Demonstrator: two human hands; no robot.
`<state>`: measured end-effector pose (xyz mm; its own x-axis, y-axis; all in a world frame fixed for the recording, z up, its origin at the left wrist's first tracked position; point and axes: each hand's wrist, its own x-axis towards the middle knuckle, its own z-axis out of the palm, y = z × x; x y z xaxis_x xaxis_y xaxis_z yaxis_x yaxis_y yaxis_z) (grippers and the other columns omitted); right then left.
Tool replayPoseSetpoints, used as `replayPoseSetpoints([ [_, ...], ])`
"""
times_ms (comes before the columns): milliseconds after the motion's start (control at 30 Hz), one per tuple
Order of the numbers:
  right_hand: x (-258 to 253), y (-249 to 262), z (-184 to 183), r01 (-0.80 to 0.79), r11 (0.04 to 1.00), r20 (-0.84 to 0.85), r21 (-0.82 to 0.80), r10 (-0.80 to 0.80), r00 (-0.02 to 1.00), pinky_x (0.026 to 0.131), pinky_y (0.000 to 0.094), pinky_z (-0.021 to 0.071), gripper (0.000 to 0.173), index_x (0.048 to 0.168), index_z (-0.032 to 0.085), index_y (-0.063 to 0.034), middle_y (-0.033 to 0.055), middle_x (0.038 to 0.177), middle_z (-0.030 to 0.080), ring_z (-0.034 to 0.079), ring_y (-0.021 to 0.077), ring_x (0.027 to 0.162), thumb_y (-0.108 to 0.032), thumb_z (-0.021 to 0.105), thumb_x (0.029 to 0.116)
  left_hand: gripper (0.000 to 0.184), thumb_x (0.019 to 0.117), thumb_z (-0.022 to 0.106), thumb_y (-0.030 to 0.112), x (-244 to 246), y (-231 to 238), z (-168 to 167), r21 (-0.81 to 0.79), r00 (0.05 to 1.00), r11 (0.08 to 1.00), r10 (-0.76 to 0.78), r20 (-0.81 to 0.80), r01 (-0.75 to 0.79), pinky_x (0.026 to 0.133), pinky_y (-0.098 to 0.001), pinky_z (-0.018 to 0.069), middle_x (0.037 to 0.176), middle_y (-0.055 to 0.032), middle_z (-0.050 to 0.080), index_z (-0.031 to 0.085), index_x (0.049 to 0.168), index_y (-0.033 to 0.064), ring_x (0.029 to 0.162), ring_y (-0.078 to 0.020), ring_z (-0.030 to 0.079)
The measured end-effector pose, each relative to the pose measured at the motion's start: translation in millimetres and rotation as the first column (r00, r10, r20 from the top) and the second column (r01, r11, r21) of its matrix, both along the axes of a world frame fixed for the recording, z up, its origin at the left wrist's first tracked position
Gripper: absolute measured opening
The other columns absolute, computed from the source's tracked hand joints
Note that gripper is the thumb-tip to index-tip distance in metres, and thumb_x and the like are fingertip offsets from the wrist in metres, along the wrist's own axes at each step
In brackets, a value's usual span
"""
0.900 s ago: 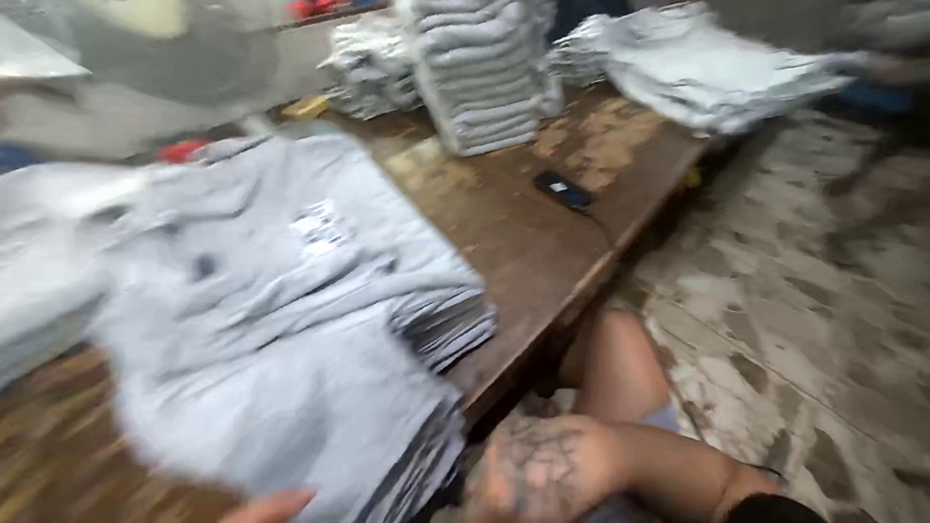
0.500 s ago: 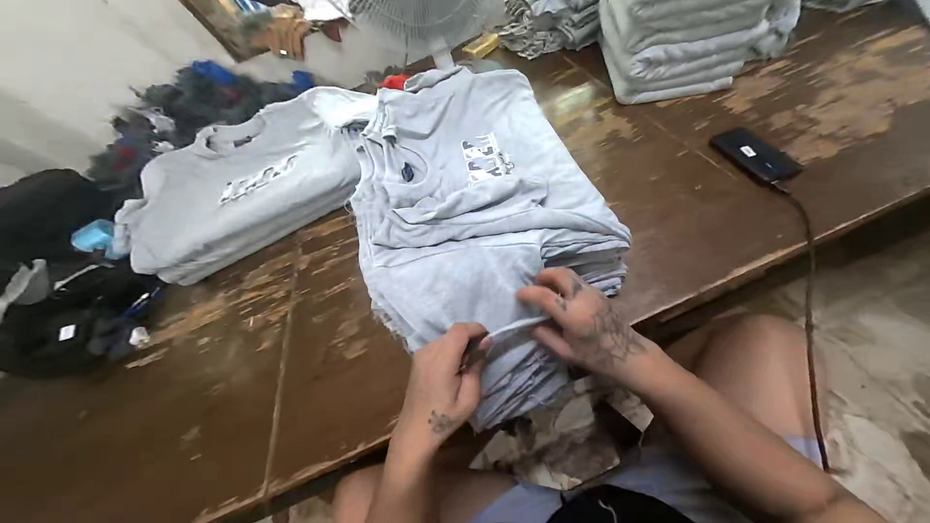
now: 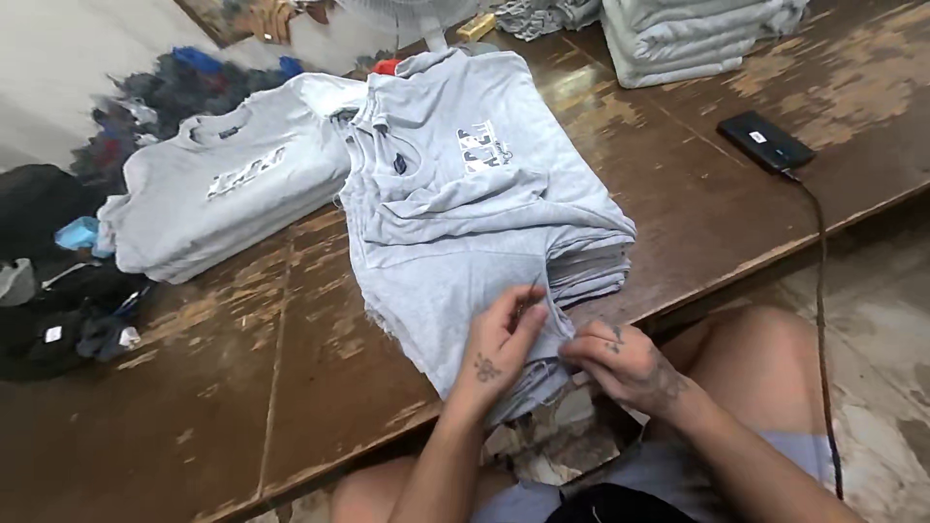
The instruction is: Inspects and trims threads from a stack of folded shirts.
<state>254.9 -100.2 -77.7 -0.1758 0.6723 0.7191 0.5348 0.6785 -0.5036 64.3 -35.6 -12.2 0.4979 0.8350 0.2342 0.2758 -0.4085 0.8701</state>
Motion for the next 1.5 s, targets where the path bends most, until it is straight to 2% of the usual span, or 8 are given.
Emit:
replayPoseSetpoints([
  [100, 26.5, -15.0, 4.7, -0.046, 0.995, 0.036, -0.089, 0.049, 0.998, 0.071, 0.0243, 0.0558, 0.021, 0.094, 0.072, -0.0045, 0.0109, 0.083, 0.07, 0.068, 0.016, 0.076, -0.015, 0.056, 0.101, 0.056, 0.1069, 0.041, 0.05, -10.6, 3.7, -10.2, -0.039, 0.978, 0.997, -0.058, 0.198, 0.067, 0.055, -0.0142, 0.043, 0.076, 0.013, 0.055, 0.05, 0.13, 0.0003, 0.061, 0.0063, 0.048],
  [267, 16.5, -4.6, 21.4, 0.063, 0.993, -0.04, -0.105, -0.067, 0.997, 0.069, 0.027, 0.0565, 0.032, 0.111, 0.07, -0.0011, 0.0131, 0.088, 0.071, 0.068, 0.0164, 0.075, -0.03, 0.062, 0.1014, 0.039, 0.1071, 0.047, 0.043, -3.7, -0.3, -10.3, 0.027, 0.943, 0.998, -0.063, 0.326, 0.057, 0.057, -0.0135, 0.0444, 0.081, 0.0133, 0.059, 0.052, 0.126, 0.0101, 0.065, 0.0064, 0.051],
  [533, -14.8, 23.0, 0.7, 0.139, 0.987, -0.078, -0.076, -0.145, 0.986, 0.077, 0.0283, 0.0598, 0.02, 0.102, 0.075, 0.0007, 0.0141, 0.09, 0.075, 0.074, 0.0205, 0.081, -0.016, 0.065, 0.0974, 0.05, 0.1025, 0.058, 0.031, -5.4, -0.1, -14.5, 0.155, 0.993, 0.988, -0.041, 0.109, 0.024, 0.064, -0.0135, 0.0472, 0.087, 0.0051, 0.061, 0.053, 0.131, -0.0101, 0.073, 0.0052, 0.054],
  [667, -3.1, 21.1, 0.4, 0.158, 0.987, 0.026, -0.038, -0.158, 0.987, 0.069, 0.0339, 0.0595, 0.018, 0.093, 0.073, -0.0016, 0.0138, 0.084, 0.073, 0.073, 0.0244, 0.076, -0.01, 0.057, 0.0986, 0.042, 0.1002, 0.057, 0.025, -14.1, -4.4, -10.8, 0.294, 0.981, 0.952, -0.034, -0.191, 0.09, 0.08, -0.0227, 0.0537, 0.102, -0.0124, 0.069, 0.063, 0.128, -0.0064, 0.087, -0.0088, 0.064],
  [867, 6.6, 8.3, 0.7, 0.135, 0.991, 0.001, -0.006, -0.135, 0.991, 0.063, 0.0302, 0.0541, 0.022, 0.092, 0.068, -0.0026, 0.0115, 0.077, 0.065, 0.065, 0.0216, 0.069, -0.012, 0.051, 0.102, 0.033, 0.0959, 0.058, 0.018, -24.1, -12.0, -1.5, 0.382, 0.901, 0.89, -0.068, -0.428, 0.249, 0.08, -0.034, 0.0579, 0.111, -0.017, 0.069, 0.069, 0.123, 0.0018, 0.094, -0.0228, 0.069],
  [1000, 6.0, 3.3, 4.7, 0.064, 0.996, -0.071, 0.056, -0.06, 0.996, 0.064, 0.0258, 0.0516, 0.021, 0.092, 0.067, -0.0025, 0.0111, 0.075, 0.062, 0.061, 0.0193, 0.068, -0.013, 0.052, 0.1023, 0.03, 0.0956, 0.057, 0.009, -19.1, -14.3, 1.3, 0.454, 0.898, 0.859, -0.016, -0.439, 0.237, 0.072, -0.0357, 0.0597, 0.105, -0.0151, 0.073, 0.072, 0.121, 0.002, 0.087, -0.0235, 0.073],
  [1433, 6.1, -2.3, 14.3, -0.022, 0.995, -0.175, 0.093, 0.038, 0.984, 0.068, 0.0219, 0.0514, 0.019, 0.094, 0.064, -0.0016, 0.0113, 0.076, 0.06, 0.06, 0.0173, 0.071, -0.013, 0.053, 0.103, 0.032, 0.0972, 0.053, 0.01, -16.6, -14.1, -2.1, 0.522, 0.902, 0.819, 0.015, -0.431, 0.236, 0.065, -0.0362, 0.0581, 0.1, -0.0148, 0.073, 0.072, 0.122, 0.0014, 0.08, -0.0234, 0.072],
  [1500, 4.3, -7.0, 15.7, -0.067, 0.992, -0.181, 0.104, 0.085, 0.98, 0.068, 0.0225, 0.0521, 0.02, 0.093, 0.064, -0.0021, 0.0106, 0.074, 0.06, 0.061, 0.0169, 0.069, -0.014, 0.052, 0.1029, 0.032, 0.0992, 0.053, 0.011, -18.9, -14.3, -1.0, 0.514, 0.92, 0.836, 0.029, -0.39, 0.192, 0.071, -0.0339, 0.0587, 0.101, -0.0158, 0.074, 0.07, 0.123, -0.0013, 0.083, -0.022, 0.072],
])
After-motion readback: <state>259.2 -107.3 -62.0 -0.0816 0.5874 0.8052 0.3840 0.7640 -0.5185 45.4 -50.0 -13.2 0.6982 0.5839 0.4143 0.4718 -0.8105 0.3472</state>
